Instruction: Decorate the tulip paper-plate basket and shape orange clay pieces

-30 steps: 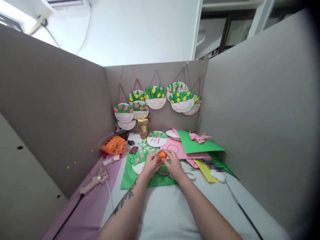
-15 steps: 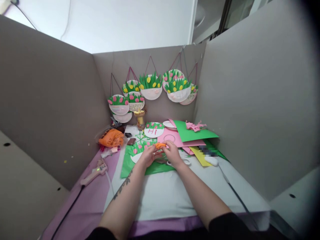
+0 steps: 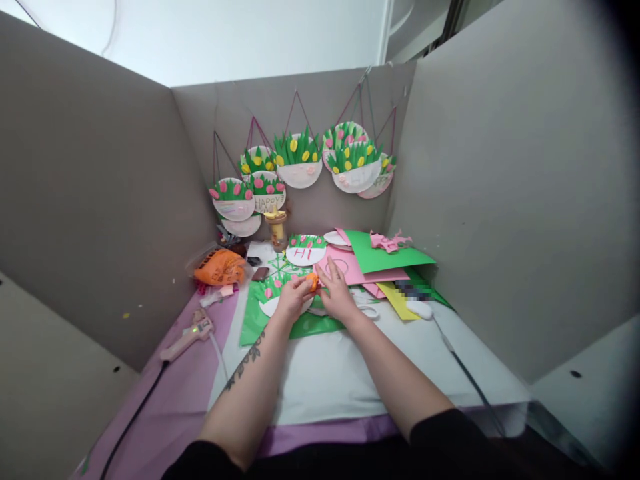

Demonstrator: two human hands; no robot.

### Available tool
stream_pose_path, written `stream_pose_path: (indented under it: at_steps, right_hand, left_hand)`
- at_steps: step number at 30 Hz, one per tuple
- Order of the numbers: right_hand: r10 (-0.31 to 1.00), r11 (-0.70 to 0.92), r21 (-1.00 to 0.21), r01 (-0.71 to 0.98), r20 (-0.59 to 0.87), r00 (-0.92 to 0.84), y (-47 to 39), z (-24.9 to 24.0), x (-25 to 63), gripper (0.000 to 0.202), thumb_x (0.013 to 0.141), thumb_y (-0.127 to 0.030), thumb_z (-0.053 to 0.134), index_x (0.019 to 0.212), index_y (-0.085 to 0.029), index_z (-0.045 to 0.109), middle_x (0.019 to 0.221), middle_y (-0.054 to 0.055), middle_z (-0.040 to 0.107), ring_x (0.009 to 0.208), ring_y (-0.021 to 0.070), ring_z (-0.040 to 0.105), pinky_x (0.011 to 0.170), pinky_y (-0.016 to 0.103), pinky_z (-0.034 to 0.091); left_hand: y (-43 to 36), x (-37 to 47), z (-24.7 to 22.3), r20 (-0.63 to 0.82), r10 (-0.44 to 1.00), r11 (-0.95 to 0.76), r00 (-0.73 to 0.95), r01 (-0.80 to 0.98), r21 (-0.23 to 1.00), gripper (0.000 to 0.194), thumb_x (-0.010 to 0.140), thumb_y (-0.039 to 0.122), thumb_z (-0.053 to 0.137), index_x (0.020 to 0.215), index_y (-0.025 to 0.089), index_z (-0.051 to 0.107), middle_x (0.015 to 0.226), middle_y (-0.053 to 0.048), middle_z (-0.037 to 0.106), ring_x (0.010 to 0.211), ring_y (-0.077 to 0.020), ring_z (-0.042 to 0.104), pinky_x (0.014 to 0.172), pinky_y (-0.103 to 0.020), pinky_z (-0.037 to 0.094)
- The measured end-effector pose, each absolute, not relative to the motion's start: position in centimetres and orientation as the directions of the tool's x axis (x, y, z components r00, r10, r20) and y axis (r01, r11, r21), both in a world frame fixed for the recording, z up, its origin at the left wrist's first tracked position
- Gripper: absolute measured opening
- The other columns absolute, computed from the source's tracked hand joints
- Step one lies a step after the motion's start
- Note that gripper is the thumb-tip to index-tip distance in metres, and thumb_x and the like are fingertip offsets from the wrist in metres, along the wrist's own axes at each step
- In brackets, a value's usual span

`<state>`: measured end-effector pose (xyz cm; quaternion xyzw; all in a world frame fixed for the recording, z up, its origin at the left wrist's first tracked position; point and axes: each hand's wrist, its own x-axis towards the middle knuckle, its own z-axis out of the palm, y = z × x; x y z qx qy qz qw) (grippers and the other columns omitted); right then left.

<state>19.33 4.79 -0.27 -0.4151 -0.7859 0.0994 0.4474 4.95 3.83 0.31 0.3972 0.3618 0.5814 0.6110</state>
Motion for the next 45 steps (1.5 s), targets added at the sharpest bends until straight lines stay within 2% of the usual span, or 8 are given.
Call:
stream_pose_path:
  at_steps: [6,13,18,24,27,32,37,45]
  right_hand:
    - [0.731,0.675,-0.592,0.440,0.616,-0.294,4.7,0.2,19.4,0.074,0.073,-0.029,0.068,0.140,-0.021,0.038,0.136,0.012,0.048,0.129,0.0277,0.039,0.107,0.047,0.033]
    - [0.643,0.731,-0.483,0.482,0.724,-0.250,4.4,0.9,19.8,0.041,0.077,-0.023,0.064,0.118,-0.022,0.060,0.111,0.009,0.064,0.112,0.0260,0.050,0.099,0.045,0.039]
    - [0.630,0.713,-0.417,0.563,0.733,-0.255,4.2,1.3,20.1,0.023,0.080,-0.021,0.061,0.102,-0.020,0.065,0.094,0.008,0.068,0.096,0.0253,0.052,0.088,0.042,0.040]
    - [0.610,0.743,-0.414,0.526,0.742,-0.278,4.4,0.9,20.0,0.015,0.081,-0.019,0.058,0.091,-0.022,0.069,0.083,0.005,0.067,0.090,0.0228,0.053,0.087,0.039,0.042]
    - [0.624,0.721,-0.416,0.554,0.737,-0.260,4.4,0.9,20.1,0.025,0.080,-0.020,0.059,0.104,-0.024,0.068,0.103,0.007,0.066,0.110,0.0258,0.048,0.098,0.045,0.037]
    - [0.711,0.692,-0.544,0.475,0.629,-0.314,4.4,0.6,19.9,0.069,0.074,-0.028,0.066,0.138,-0.023,0.041,0.140,0.011,0.044,0.130,0.0271,0.037,0.106,0.046,0.035]
    - [0.799,0.593,-0.702,0.394,0.571,-0.187,4.2,0.0,19.3,0.041,0.080,-0.032,0.059,0.120,-0.024,0.060,0.117,0.009,0.065,0.106,0.0243,0.060,0.094,0.042,0.047]
    - [0.778,0.586,-0.675,0.449,0.624,-0.076,4.2,1.0,19.4,0.022,0.081,-0.029,0.055,0.093,-0.019,0.070,0.091,0.007,0.071,0.082,0.0206,0.064,0.078,0.033,0.050]
  left_hand:
    - [3.8,4.9,0.3,0.086,0.996,-0.080,0.000,-0.359,0.930,0.036,0.060,0.031,0.079,0.090,0.012,0.071,0.084,-0.007,0.070,0.073,-0.0147,0.065,0.069,-0.024,0.049]
    - [3.6,5.3,0.2,0.057,0.996,-0.022,0.069,-0.422,0.906,0.051,0.066,0.039,0.075,0.109,0.014,0.063,0.088,-0.006,0.069,0.076,-0.0154,0.065,0.072,-0.028,0.051]
    - [3.1,5.4,0.5,-0.005,0.993,0.068,0.115,-0.550,0.832,0.053,0.070,0.038,0.073,0.118,0.022,0.055,0.084,0.000,0.065,0.074,-0.0121,0.065,0.072,-0.027,0.052]
    - [2.9,5.1,0.4,-0.034,0.960,0.142,0.277,-0.381,0.913,0.040,0.070,0.046,0.071,0.088,0.011,0.067,0.081,-0.008,0.067,0.067,-0.0139,0.063,0.067,-0.028,0.051]
    - [3.1,5.0,0.4,-0.005,0.973,0.106,0.230,-0.429,0.897,0.040,0.065,0.039,0.077,0.092,0.011,0.068,0.082,-0.007,0.068,0.072,-0.0130,0.064,0.073,-0.026,0.049]
    - [3.8,4.9,0.3,0.006,1.000,-0.006,-0.002,-0.482,0.876,0.047,0.054,0.030,0.083,0.095,0.013,0.068,0.087,-0.007,0.070,0.078,-0.0158,0.065,0.078,-0.030,0.049]
    - [3.9,4.9,0.1,0.130,0.990,-0.140,-0.053,-0.376,0.916,0.039,0.054,0.028,0.082,0.088,0.012,0.070,0.083,-0.007,0.070,0.075,-0.0169,0.065,0.081,-0.035,0.050]
    - [3.5,5.4,0.9,0.126,0.989,-0.141,-0.074,-0.262,0.955,0.034,0.061,0.029,0.076,0.090,0.012,0.071,0.083,-0.007,0.071,0.074,-0.0163,0.065,0.078,-0.033,0.050]
